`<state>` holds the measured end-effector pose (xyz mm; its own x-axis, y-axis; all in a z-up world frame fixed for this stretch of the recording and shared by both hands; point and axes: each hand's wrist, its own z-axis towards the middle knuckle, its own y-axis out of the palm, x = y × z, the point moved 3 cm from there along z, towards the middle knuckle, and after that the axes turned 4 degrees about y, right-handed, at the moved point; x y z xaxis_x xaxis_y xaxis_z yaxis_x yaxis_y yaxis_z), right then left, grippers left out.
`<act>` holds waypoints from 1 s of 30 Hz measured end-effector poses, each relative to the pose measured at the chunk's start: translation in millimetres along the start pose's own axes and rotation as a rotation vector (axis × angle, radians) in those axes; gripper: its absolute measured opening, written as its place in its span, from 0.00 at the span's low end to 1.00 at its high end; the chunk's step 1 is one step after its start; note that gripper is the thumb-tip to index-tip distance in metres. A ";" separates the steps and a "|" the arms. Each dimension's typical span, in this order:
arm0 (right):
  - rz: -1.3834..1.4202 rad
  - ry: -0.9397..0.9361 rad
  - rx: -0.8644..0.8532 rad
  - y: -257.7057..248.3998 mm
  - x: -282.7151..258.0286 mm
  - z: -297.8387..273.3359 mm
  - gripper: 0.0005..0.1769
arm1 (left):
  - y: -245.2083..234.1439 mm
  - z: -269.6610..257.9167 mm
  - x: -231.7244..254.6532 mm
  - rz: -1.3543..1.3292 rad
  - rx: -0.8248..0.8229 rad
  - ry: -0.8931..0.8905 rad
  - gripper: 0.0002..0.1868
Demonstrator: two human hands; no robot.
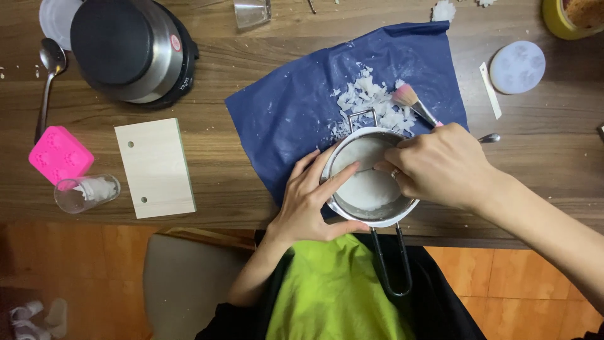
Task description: Stirring melting wax in a small metal pot on a workbench.
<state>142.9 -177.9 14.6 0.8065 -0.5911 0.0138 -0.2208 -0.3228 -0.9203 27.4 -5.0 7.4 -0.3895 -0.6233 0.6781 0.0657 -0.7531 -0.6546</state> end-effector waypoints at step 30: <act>0.224 -0.061 1.075 -55.5 -0.6 -37.5 0.11 | -34.9 74.0 -4.6 -0.251 0.289 -0.053 0.04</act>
<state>134.1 -187.3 80.3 0.8398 -0.5092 -0.1883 0.2035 0.6167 -0.7604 94.9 8.6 51.9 -0.3790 -0.4165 0.8264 0.2340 -0.9071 -0.3498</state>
